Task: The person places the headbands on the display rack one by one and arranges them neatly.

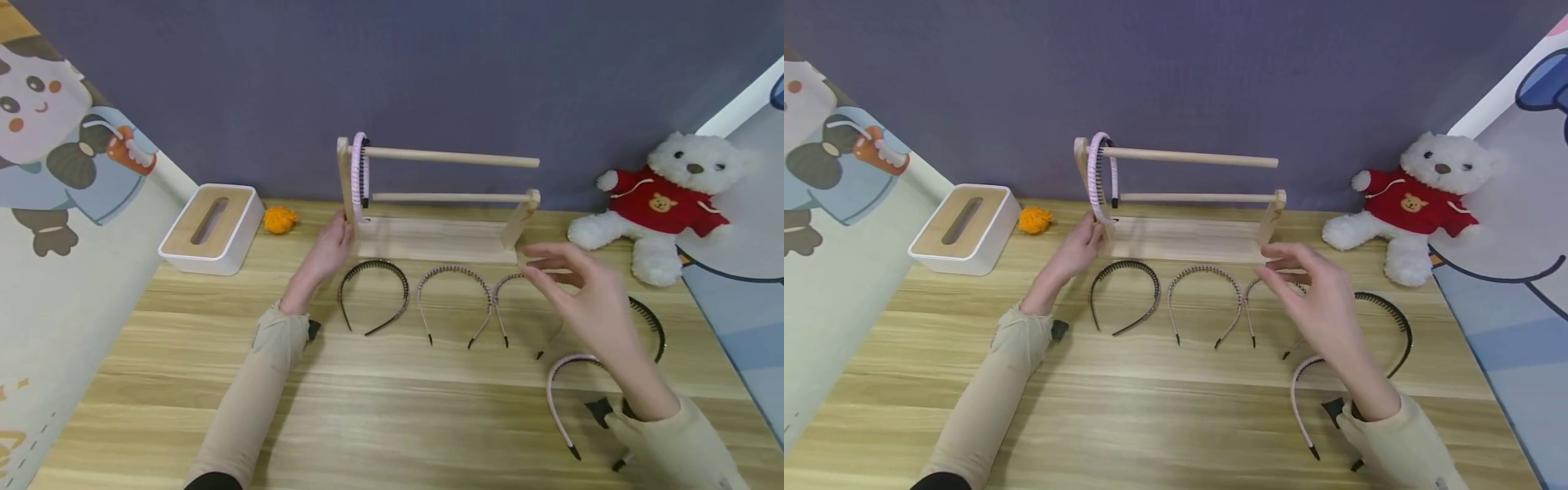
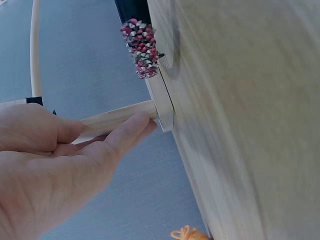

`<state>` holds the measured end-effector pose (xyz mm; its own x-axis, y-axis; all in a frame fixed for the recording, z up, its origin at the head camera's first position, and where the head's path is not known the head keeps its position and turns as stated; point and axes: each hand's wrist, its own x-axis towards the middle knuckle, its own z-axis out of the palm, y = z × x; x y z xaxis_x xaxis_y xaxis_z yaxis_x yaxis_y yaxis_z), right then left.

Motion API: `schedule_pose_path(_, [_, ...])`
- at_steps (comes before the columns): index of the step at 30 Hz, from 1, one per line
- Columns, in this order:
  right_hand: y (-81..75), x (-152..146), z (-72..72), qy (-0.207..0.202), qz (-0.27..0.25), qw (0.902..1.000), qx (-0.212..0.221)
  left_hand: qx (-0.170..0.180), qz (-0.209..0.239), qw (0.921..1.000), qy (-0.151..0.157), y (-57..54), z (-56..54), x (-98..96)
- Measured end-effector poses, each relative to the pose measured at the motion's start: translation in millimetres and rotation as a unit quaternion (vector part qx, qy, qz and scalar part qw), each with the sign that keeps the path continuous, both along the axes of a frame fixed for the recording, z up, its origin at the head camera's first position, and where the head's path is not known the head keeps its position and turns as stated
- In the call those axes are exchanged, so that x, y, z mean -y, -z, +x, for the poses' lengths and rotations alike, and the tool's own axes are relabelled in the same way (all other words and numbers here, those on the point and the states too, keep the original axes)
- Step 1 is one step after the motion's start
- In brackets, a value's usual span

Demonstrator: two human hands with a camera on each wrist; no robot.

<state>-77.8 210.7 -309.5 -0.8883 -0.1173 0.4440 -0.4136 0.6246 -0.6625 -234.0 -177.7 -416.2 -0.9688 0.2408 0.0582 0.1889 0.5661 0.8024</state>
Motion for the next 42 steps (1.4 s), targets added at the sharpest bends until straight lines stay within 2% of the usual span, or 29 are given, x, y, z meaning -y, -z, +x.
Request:
schedule_pose_path(3, [8.7,-13,6.1,0.018,0.020,0.9996,0.006,0.002,-0.004,1.0000,0.002,12.7,-8.9,2.1])
schedule_pose_path(5, [14.7,-22,10.2,0.032,0.035,0.9988,0.012,-0.007,-0.011,0.9999,-0.001,27.3,-17.4,5.0])
schedule_pose_path(7, [20.5,-30,13.7,0.044,0.050,0.9977,0.014,-0.004,-0.009,0.9999,0.001,31.8,-20.5,6.9])
schedule_pose_path(9, [25.8,-36,16.4,0.053,0.062,0.9965,0.020,0.004,-0.005,1.0000,0.000,5.9,-3.1,-0.1])
schedule_pose_path(10, [28.4,-40,17.5,0.056,0.067,0.9959,0.022,0.000,-0.001,1.0000,0.004,1.4,0.3,0.0])
schedule_pose_path(12, [33.2,-46,19.7,0.062,0.076,0.9948,0.027,0.005,0.007,0.9999,0.006,-15.0,11.5,-3.8])
schedule_pose_path(16, [43.2,-58,24.6,0.072,0.090,0.9928,0.036,-0.002,0.004,1.0000,0.002,-18.8,14.5,-4.8])
schedule_pose_path(17, [45.9,-60,26.1,0.073,0.092,0.9923,0.039,0.005,0.001,1.0000,0.000,-25.7,18.8,-7.7])
schedule_pose_path(21, [57.3,-71,32.3,0.076,0.098,0.9913,0.044,0.009,0.002,1.0000,0.001,-29.9,20.6,-8.9])
schedule_pose_path(28, [73.1,-87,43.5,0.085,0.100,0.9888,0.070,0.013,-0.004,0.9999,0.003,-29.3,19.2,-9.3])
schedule_pose_path(33, [81.3,-99,51.8,0.090,0.112,0.9858,0.088,0.011,-0.001,0.9999,0.003,-28.6,18.8,-8.3])
schedule_pose_path(34, [82.7,-101,53.4,0.090,0.115,0.9855,0.086,0.006,-0.002,1.0000,0.003,-25.3,16.9,-6.7])
schedule_pose_path(42, [90.4,-118,66.3,0.099,0.138,0.9806,0.098,0.006,0.003,1.0000,0.006,-29.4,18.6,-8.6])
